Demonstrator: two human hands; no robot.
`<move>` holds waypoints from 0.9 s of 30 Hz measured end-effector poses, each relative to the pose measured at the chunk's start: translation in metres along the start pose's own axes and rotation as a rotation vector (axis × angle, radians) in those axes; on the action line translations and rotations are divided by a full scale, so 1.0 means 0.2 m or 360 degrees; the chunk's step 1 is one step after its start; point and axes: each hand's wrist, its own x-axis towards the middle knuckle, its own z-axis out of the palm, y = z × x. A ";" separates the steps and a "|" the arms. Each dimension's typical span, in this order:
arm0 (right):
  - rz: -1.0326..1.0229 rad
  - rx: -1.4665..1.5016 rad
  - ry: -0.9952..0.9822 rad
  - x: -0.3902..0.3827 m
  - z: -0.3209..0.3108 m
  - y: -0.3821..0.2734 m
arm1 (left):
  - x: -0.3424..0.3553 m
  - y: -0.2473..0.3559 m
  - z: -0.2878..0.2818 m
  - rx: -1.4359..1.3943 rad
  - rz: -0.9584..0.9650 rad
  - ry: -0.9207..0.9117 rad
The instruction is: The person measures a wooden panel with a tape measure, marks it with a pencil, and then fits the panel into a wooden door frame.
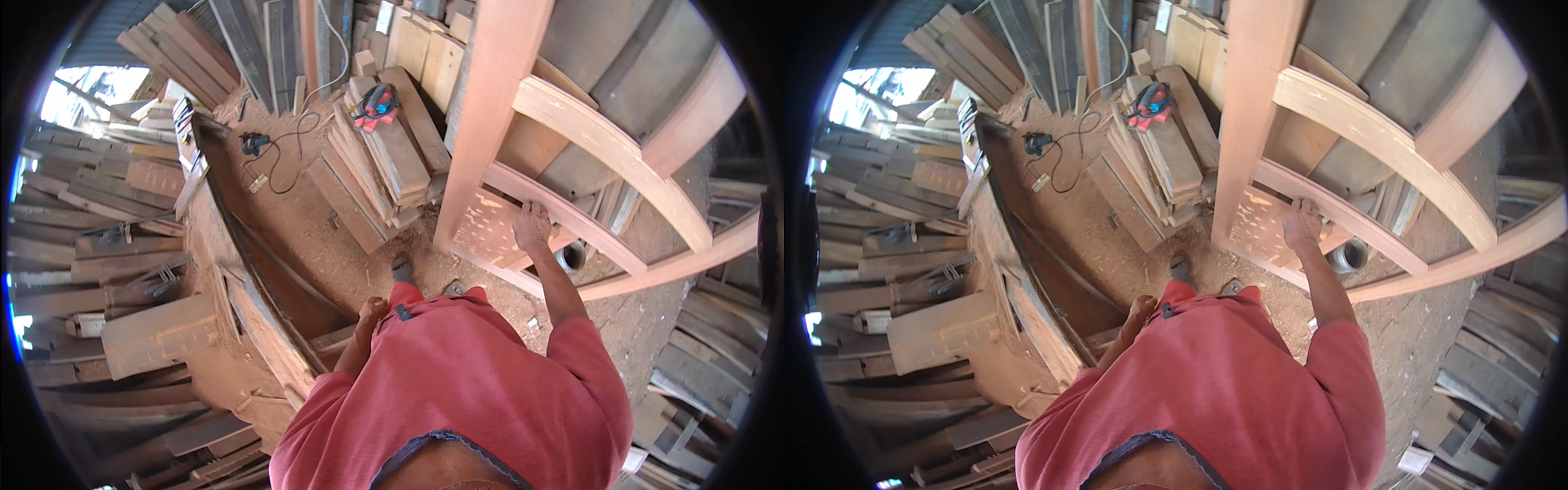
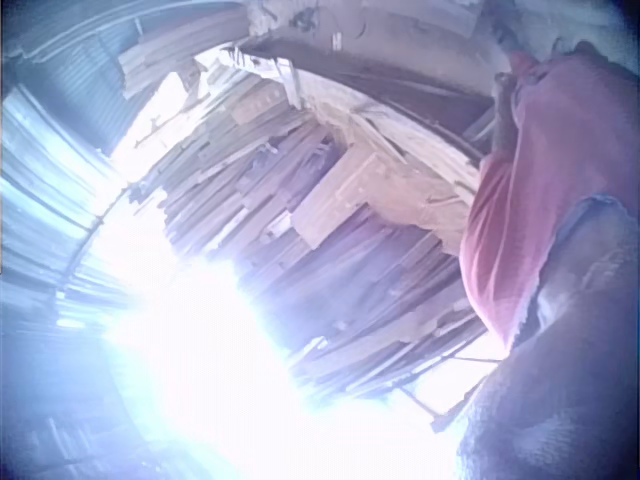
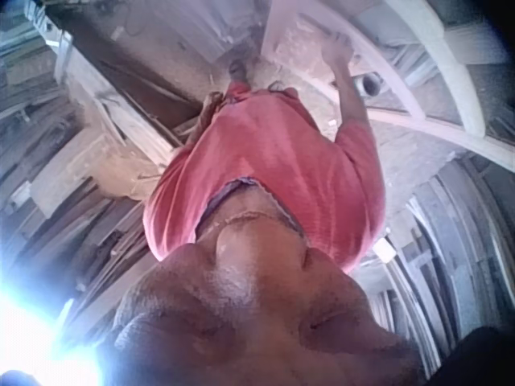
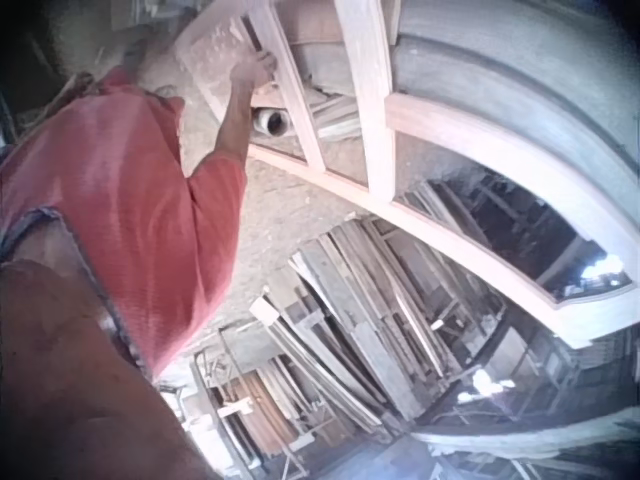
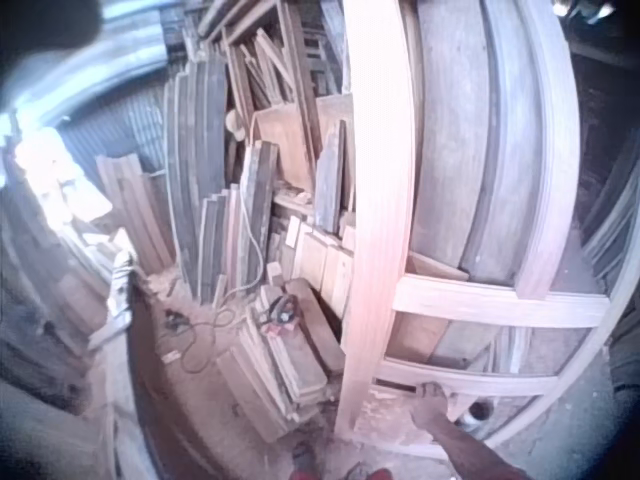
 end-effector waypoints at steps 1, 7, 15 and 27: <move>-0.0014 0.0004 -0.0104 0.01 0.00 0.00 | 0.02 -0.04 0.02 -0.0010 0.0013 -0.0052; -0.0484 0.0211 -0.0856 0.01 0.16 0.02 | -0.08 -0.02 -0.03 -0.0133 -0.0032 0.0172; -0.0465 0.0051 -0.1132 -0.24 0.09 -0.21 | -0.34 0.03 -0.16 -0.0486 -0.0222 0.0203; -0.0773 -0.0052 -0.1374 -0.02 -0.16 -0.93 | -0.04 -0.34 -0.34 -0.0550 -0.0275 0.0329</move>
